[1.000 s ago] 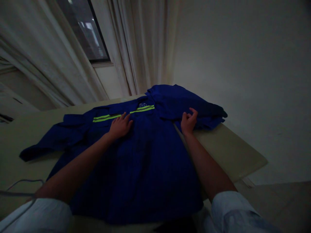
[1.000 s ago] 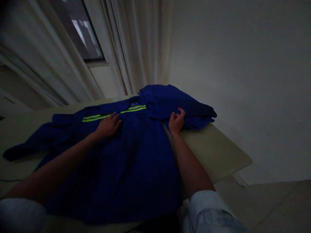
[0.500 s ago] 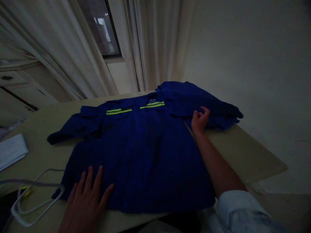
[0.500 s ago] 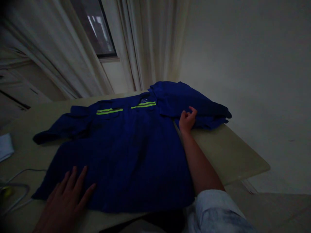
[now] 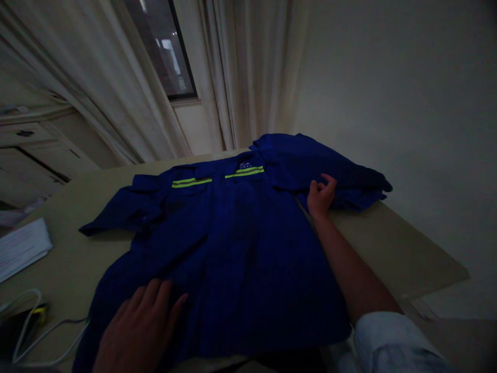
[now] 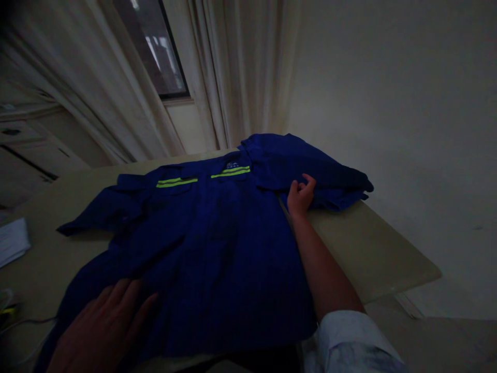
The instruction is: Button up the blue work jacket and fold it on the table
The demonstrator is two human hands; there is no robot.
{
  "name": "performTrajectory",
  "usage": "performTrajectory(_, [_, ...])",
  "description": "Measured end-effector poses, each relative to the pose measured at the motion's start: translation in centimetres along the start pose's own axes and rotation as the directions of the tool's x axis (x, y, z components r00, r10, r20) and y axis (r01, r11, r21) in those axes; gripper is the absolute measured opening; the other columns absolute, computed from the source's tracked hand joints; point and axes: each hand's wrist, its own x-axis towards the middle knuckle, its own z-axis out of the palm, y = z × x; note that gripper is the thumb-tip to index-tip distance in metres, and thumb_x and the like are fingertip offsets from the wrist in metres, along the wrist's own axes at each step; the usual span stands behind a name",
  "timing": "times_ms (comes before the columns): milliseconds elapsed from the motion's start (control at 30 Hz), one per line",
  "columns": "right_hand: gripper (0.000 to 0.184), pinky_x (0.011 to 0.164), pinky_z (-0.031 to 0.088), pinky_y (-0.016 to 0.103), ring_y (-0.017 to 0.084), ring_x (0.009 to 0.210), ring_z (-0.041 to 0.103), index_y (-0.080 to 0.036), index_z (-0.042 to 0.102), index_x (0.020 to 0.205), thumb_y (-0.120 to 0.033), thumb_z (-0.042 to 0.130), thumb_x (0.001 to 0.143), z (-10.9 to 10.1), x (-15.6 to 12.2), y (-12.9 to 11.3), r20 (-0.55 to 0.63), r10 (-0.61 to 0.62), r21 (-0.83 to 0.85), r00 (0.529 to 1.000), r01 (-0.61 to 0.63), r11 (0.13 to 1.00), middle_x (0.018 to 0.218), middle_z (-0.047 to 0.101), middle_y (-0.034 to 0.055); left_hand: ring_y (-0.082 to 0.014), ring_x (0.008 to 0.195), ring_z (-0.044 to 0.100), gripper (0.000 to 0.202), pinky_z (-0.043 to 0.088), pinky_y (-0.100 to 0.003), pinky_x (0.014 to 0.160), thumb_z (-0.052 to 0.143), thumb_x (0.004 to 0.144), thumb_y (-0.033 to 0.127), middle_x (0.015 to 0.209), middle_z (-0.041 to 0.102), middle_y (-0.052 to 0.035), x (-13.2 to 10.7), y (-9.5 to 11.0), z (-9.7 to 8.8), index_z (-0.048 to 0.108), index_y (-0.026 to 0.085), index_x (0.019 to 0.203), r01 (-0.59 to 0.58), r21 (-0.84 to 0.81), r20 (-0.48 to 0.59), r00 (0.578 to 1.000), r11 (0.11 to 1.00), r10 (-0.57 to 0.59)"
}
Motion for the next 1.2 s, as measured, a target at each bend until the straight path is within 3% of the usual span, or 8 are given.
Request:
performTrajectory(67, [0.043,0.071,0.044,0.036,0.018,0.057,0.05,-0.016,0.053,0.129,-0.032,0.055,0.089,0.0,0.0,0.0,0.011,0.001,-0.009,1.0,-0.001,1.0,0.065,0.05,-0.0066,-0.0253,0.091,0.071,0.031,0.058,-0.039,0.082,0.05,0.101,0.049,0.104,0.075,-0.0069,0.8,2.7,0.1,0.073,0.028,0.105,-0.191,-0.052,-0.095,0.978,0.98,0.186])
performTrajectory(133, [0.043,0.072,0.044,0.036,0.018,0.057,0.051,-0.017,0.052,0.129,-0.032,0.055,0.089,0.1,0.0,0.1,0.014,-0.003,-0.019,1.0,0.003,1.0,0.066,0.051,-0.0063,-0.023,0.091,0.07,0.036,0.058,-0.036,0.081,0.055,0.099,0.057,0.107,0.076,-0.0057,1.0,4.9,0.2,0.073,0.028,0.112,-0.382,-0.082,-0.168,0.916,0.92,0.366])
performTrajectory(200, [0.043,0.072,0.044,0.036,0.018,0.057,0.051,-0.017,0.052,0.129,-0.031,0.055,0.089,0.1,0.1,0.3,0.012,-0.006,-0.024,1.0,0.006,1.0,0.066,0.051,-0.0066,-0.0238,0.093,0.069,0.049,0.057,-0.036,0.08,0.061,0.094,0.067,0.11,0.076,-0.0062,0.9,6.2,0.4,0.072,0.027,0.119,-0.476,-0.07,-0.196,0.868,0.877,0.456])
performTrajectory(467, [0.043,0.071,0.043,0.035,0.019,0.059,0.052,-0.016,0.053,0.128,-0.031,0.055,0.088,0.2,0.2,0.5,0.013,-0.017,-0.024,1.0,0.017,1.0,0.065,0.051,-0.0065,-0.0235,0.095,0.068,0.059,0.058,-0.035,0.081,0.068,0.087,0.072,0.113,0.075,-0.005,0.5,5.6,0.7,0.072,0.028,0.125,-0.515,-0.065,-0.135,0.853,0.855,0.504])
performTrajectory(1000, [0.044,0.071,0.043,0.036,0.019,0.059,0.052,-0.017,0.053,0.128,-0.033,0.055,0.088,0.1,0.1,0.3,0.02,-0.003,-0.004,1.0,0.003,1.0,0.067,0.052,-0.0059,-0.019,0.088,0.071,0.048,0.061,-0.029,0.077,0.058,0.095,0.069,0.106,0.076,-0.0024,0.0,5.5,1.2,0.073,0.031,0.12,-0.556,-0.048,-0.163,0.824,0.83,0.542])
performTrajectory(1200, [0.045,0.071,0.043,0.036,0.019,0.059,0.052,-0.016,0.054,0.128,-0.034,0.056,0.087,0.1,0.0,0.2,0.01,-0.002,-0.01,1.0,0.002,1.0,0.066,0.052,-0.0056,-0.0155,0.078,0.069,0.034,0.059,-0.025,0.073,0.052,0.104,0.055,0.097,0.075,-0.0013,0.2,5.6,1.0,0.073,0.03,0.114,-0.576,-0.163,-0.144,0.817,0.801,0.558])
